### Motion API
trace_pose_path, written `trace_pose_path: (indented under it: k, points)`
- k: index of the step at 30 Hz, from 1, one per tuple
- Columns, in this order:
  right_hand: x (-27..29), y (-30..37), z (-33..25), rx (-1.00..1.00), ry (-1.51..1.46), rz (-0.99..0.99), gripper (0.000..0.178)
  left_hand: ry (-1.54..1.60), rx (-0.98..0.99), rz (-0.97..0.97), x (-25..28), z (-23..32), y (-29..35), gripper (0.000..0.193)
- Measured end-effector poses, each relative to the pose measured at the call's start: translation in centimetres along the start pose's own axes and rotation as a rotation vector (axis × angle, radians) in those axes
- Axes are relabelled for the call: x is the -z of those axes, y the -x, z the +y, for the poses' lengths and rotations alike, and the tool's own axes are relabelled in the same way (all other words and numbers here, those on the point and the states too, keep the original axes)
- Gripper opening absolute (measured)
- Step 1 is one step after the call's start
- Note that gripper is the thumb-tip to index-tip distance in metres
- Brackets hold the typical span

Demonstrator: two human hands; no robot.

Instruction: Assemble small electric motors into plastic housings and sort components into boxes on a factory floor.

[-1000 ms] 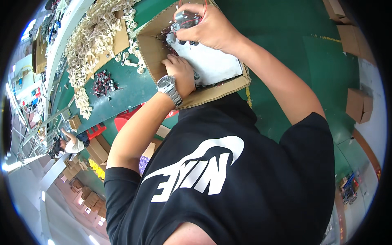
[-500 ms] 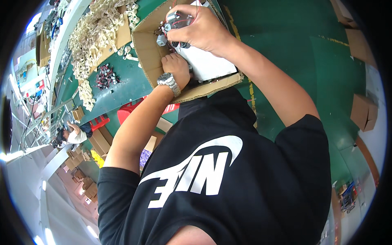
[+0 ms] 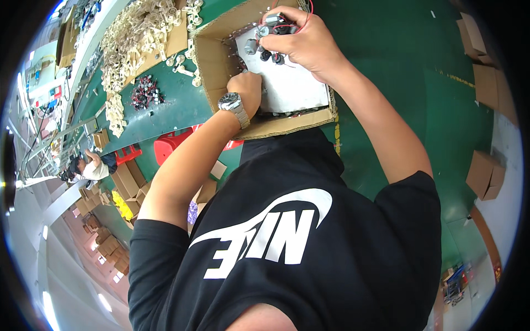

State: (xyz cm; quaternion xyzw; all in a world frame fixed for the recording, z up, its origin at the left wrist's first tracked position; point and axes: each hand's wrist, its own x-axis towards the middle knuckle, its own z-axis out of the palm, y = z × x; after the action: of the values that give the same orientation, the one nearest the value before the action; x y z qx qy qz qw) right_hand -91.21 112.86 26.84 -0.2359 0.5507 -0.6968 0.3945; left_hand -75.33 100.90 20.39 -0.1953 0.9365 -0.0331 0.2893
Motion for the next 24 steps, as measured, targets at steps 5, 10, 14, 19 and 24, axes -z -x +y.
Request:
trace_pose_path:
  k: [5, 10, 14, 19, 24]
  points:
    - [0.1, -1.0, -2.2, -0.119, -0.042, -0.034, 0.027, 0.051, -0.05, -0.026, 4.1, -0.4, 1.5, 0.015]
    - [0.2, -2.4, -4.9, -0.136, -0.043, -0.087, 0.034, 0.355, -0.102, 0.341, 7.5, -2.5, 4.4, 0.003]
    - [-1.1, -2.9, -6.1, -0.261, -0.18, -0.007, 0.043, 0.546, 0.005, 0.413, 10.8, -5.0, 7.5, 0.007]
    - [-4.8, -3.7, -7.9, -0.277, -0.183, -0.185, 0.035, 0.834, 0.069, 0.474, 11.2, -12.7, 12.8, 0.008]
    - [-11.7, -4.7, -9.6, -0.326, -0.3, -0.217, 0.035, 0.849, 0.205, 0.59, 7.8, -22.7, 18.1, 0.015]
